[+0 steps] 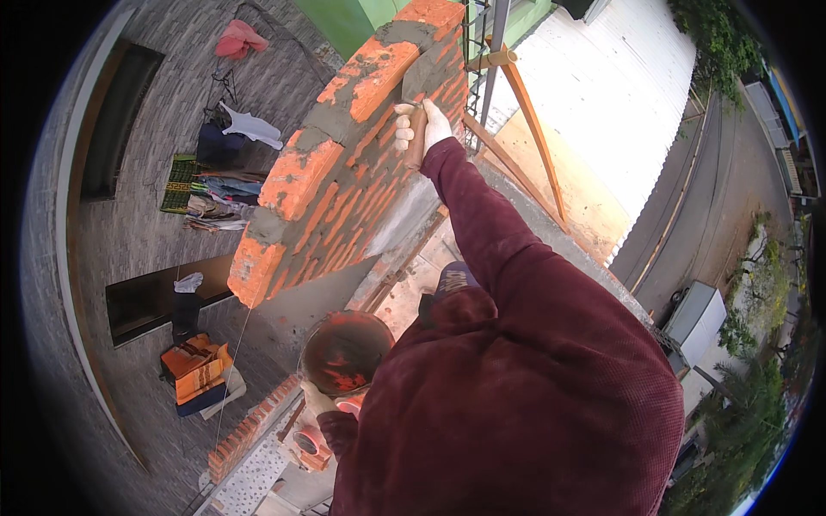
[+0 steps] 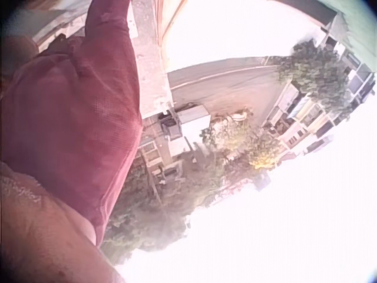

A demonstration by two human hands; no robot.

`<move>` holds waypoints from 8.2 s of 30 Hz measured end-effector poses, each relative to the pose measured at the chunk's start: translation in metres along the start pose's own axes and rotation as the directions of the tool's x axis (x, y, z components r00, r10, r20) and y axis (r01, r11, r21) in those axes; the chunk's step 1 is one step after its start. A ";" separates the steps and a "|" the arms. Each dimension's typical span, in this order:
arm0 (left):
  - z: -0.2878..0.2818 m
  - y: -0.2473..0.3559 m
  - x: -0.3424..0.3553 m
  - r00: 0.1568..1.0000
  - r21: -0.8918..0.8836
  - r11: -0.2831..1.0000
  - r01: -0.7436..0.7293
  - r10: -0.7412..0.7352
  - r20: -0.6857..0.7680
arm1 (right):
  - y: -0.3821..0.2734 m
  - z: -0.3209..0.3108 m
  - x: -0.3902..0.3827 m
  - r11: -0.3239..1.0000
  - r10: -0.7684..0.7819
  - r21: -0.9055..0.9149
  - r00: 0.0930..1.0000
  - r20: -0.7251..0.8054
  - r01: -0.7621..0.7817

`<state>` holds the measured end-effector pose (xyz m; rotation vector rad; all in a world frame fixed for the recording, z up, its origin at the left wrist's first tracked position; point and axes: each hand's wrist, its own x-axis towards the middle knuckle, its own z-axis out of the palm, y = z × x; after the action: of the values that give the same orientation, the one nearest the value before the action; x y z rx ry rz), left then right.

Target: The person scoops mortar from a bucket with a trowel and applies it to a brick wall. They place bricks onto the mortar and tap them into position, continuing to add mortar between bricks to build up the wall.

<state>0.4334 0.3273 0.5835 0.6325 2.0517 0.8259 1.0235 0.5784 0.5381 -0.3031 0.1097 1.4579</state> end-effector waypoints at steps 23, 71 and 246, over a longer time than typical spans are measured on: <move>-0.103 -0.029 0.053 0.989 -0.087 0.993 0.085 -0.073 0.130 | 0.331 -0.035 -0.159 0.781 0.621 -0.063 0.783 -0.034 -0.622; 0.044 -0.114 -0.067 0.971 -0.304 0.942 -0.141 0.072 -0.228 | -0.023 0.093 -0.018 -0.906 0.419 -0.080 0.908 -0.023 0.416; 0.018 -0.179 -0.116 0.868 -0.247 0.960 -0.131 -0.010 -0.497 | 0.161 0.143 -0.138 -0.323 0.926 -0.008 0.314 -0.208 0.946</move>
<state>0.4855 0.1363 0.5010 0.3512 2.3113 1.3993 0.8325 0.4979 0.6885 0.5570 2.6860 -0.4127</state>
